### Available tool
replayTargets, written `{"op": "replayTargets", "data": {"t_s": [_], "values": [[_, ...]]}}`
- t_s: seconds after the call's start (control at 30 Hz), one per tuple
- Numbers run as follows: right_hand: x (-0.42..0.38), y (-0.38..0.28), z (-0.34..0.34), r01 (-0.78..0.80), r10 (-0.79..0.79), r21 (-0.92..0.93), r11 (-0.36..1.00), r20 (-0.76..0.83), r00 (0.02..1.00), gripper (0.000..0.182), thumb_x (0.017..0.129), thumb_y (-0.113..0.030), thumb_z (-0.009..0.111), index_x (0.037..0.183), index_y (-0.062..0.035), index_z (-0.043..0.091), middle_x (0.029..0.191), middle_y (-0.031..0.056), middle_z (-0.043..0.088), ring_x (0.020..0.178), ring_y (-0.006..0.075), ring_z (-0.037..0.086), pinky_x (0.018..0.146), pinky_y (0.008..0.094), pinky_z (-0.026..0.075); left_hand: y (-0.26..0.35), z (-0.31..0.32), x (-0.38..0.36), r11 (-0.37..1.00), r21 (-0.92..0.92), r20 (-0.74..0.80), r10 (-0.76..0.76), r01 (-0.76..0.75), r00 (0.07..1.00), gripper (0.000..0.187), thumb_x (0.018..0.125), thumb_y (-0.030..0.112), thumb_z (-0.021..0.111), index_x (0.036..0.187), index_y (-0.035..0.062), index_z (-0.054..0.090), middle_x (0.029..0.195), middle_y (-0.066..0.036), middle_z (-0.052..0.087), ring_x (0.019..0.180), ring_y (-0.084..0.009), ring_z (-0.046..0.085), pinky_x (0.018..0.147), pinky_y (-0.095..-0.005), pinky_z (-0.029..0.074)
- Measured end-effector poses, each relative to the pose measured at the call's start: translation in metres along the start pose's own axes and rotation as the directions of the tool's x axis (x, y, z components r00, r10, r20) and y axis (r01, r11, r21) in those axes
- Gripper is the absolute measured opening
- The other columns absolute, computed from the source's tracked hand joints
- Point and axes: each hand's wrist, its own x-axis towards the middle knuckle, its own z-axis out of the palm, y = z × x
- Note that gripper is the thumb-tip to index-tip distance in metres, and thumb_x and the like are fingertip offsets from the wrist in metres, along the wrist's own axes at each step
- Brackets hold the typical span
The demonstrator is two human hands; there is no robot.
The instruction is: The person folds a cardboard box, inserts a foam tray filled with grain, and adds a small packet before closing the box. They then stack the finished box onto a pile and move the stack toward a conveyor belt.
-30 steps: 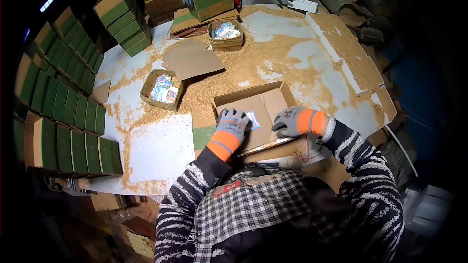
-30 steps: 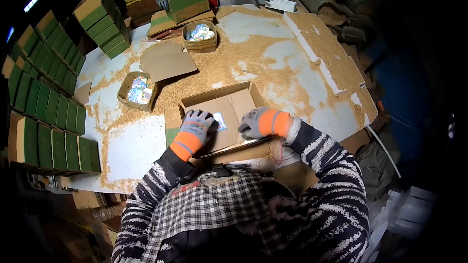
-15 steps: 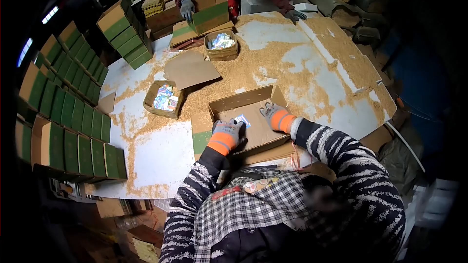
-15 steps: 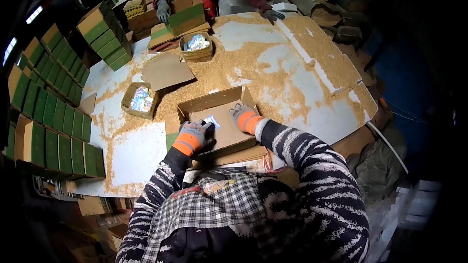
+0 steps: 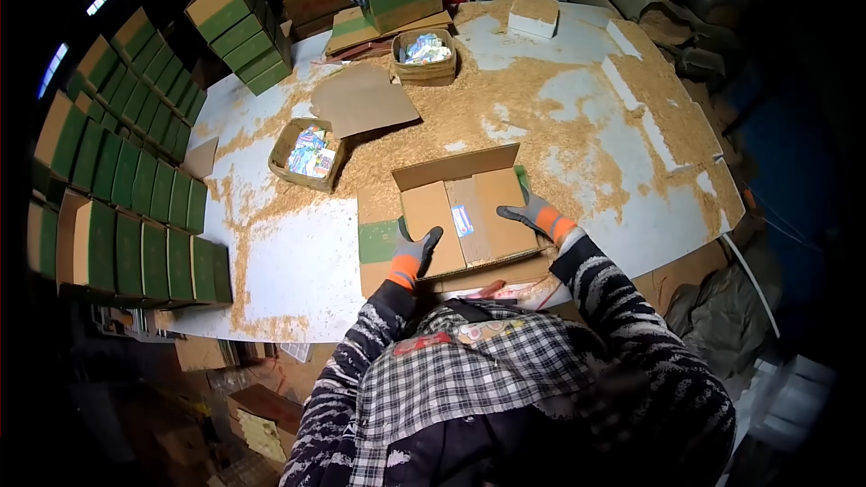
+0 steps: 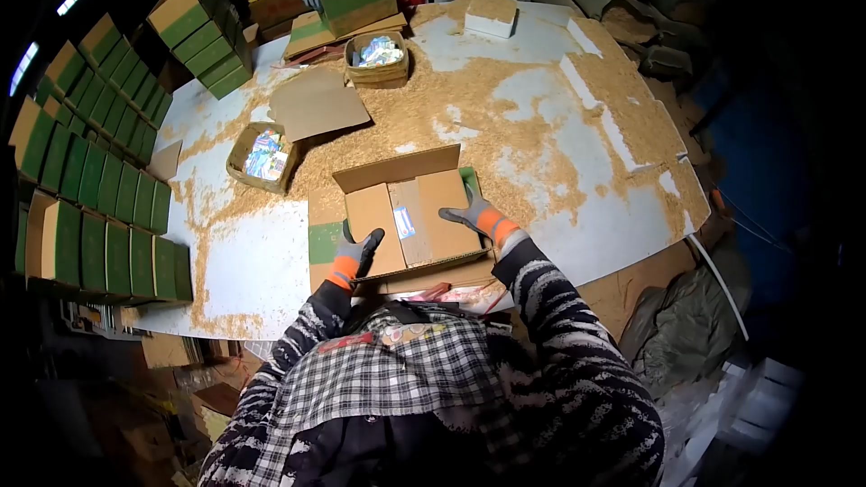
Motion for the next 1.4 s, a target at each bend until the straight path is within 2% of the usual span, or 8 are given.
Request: {"op": "replayTargets", "data": {"t_s": [0.27, 0.53, 0.63, 0.9, 1.07, 1.2, 1.3, 1.4], "values": [[-0.004, -0.085, 0.063, 0.272, -0.183, 0.558, 0.784, -0.211, 0.96, 0.095, 0.076, -0.025, 0.083, 0.149, -0.0022, 0.026, 0.14, 0.0155, 0.046, 0.12, 0.0176, 0.049, 0.096, 0.0287, 0.045, -0.068, -0.084, -0.032, 0.535, -0.842, 0.027, -0.076, 0.063, 0.997, 0.073, 0.099, 0.059, 0.034, 0.141, -0.0006, 0.039, 0.132, -0.008, 0.054, 0.117, -0.0207, 0.052, 0.101, -0.0304, 0.041], [0.104, -0.171, 0.293, -0.011, 0.018, 0.073, 0.997, -0.106, 0.994, 0.106, 0.073, -0.055, 0.074, 0.151, -0.0076, 0.021, 0.145, 0.0303, 0.036, 0.134, 0.0398, 0.038, 0.109, 0.0409, 0.033, -0.103, -0.227, -0.152, 0.837, -0.41, -0.82, -0.164, -0.363, 0.549, 0.061, 0.096, 0.038, 0.049, 0.146, 0.0093, 0.031, 0.141, -0.015, 0.042, 0.122, -0.0312, 0.049, 0.102, -0.0422, 0.042], [0.132, -0.167, 0.268, 0.342, -0.308, -0.001, 0.94, 0.433, 0.847, 0.104, 0.076, -0.064, 0.064, 0.151, -0.0091, 0.02, 0.148, 0.0272, 0.034, 0.134, 0.0473, 0.033, 0.111, 0.0489, 0.029, -0.109, -0.209, -0.176, 0.902, -0.374, -0.747, -0.155, -0.216, 0.647, 0.057, 0.098, 0.031, 0.048, 0.148, 0.0101, 0.03, 0.144, -0.016, 0.041, 0.122, -0.0306, 0.049, 0.102, -0.0421, 0.042], [-0.069, -0.022, 0.143, 0.42, -0.282, -0.904, 0.084, 0.382, 0.88, 0.093, 0.077, -0.05, 0.068, 0.151, -0.0155, 0.025, 0.156, 0.0203, 0.018, 0.14, 0.0443, 0.023, 0.11, 0.0583, 0.019, -0.047, -0.123, -0.146, 0.922, 0.224, -0.197, 0.359, -0.315, 0.912, 0.054, 0.087, 0.006, 0.061, 0.138, 0.0025, 0.045, 0.131, -0.016, 0.055, 0.119, -0.0283, 0.054, 0.101, -0.0372, 0.042], [-0.1, -0.049, 0.095, 0.616, -0.388, -0.715, 0.33, 0.492, 0.779, 0.072, 0.087, -0.04, 0.058, 0.15, -0.0283, 0.027, 0.156, 0.0134, 0.024, 0.131, 0.0408, 0.04, 0.106, 0.0515, 0.034, 0.084, -0.104, -0.109, 0.549, 0.552, 0.457, 0.431, -0.628, 0.778, 0.064, 0.08, 0.029, 0.072, 0.137, 0.0116, 0.048, 0.132, -0.016, 0.053, 0.12, -0.0342, 0.051, 0.101, -0.0398, 0.041], [-0.084, -0.175, -0.003, 0.537, -0.615, -0.76, 0.366, 0.235, 0.752, 0.041, 0.087, -0.049, 0.056, 0.12, -0.0254, 0.062, 0.092, 0.0077, 0.069, 0.085, 0.0292, 0.066, 0.074, 0.0416, 0.052, 0.176, -0.11, -0.08, 0.159, 0.699, 0.547, 0.509, -0.697, 0.665, 0.047, 0.084, 0.022, 0.063, 0.129, 0.0135, 0.054, 0.117, -0.011, 0.062, 0.105, -0.0312, 0.058, 0.092, -0.0405, 0.044], [-0.078, -0.24, -0.027, 0.253, -0.303, -0.881, 0.398, 0.134, 0.943, 0.056, 0.087, -0.053, 0.055, 0.132, -0.0192, 0.054, 0.115, 0.0117, 0.065, 0.107, 0.0292, 0.061, 0.088, 0.0418, 0.048, 0.188, -0.105, -0.03, 0.129, 0.763, 0.458, 0.585, -0.634, 0.67, 0.035, 0.086, 0.022, 0.058, 0.12, 0.0121, 0.057, 0.106, -0.012, 0.066, 0.094, -0.0319, 0.062, 0.083, -0.0407, 0.048], [-0.055, -0.173, 0.007, 0.142, -0.628, -0.956, 0.255, -0.052, 0.777, 0.077, 0.084, -0.051, 0.061, 0.145, -0.0108, 0.035, 0.147, 0.0121, 0.039, 0.137, 0.033, 0.032, 0.112, 0.0485, 0.021, 0.163, -0.093, 0.003, 0.15, 0.824, 0.446, 0.421, -0.546, 0.79, 0.056, 0.088, 0.048, 0.057, 0.127, 0.0079, 0.052, 0.116, -0.02, 0.063, 0.109, -0.0355, 0.059, 0.091, -0.0435, 0.047]]}}
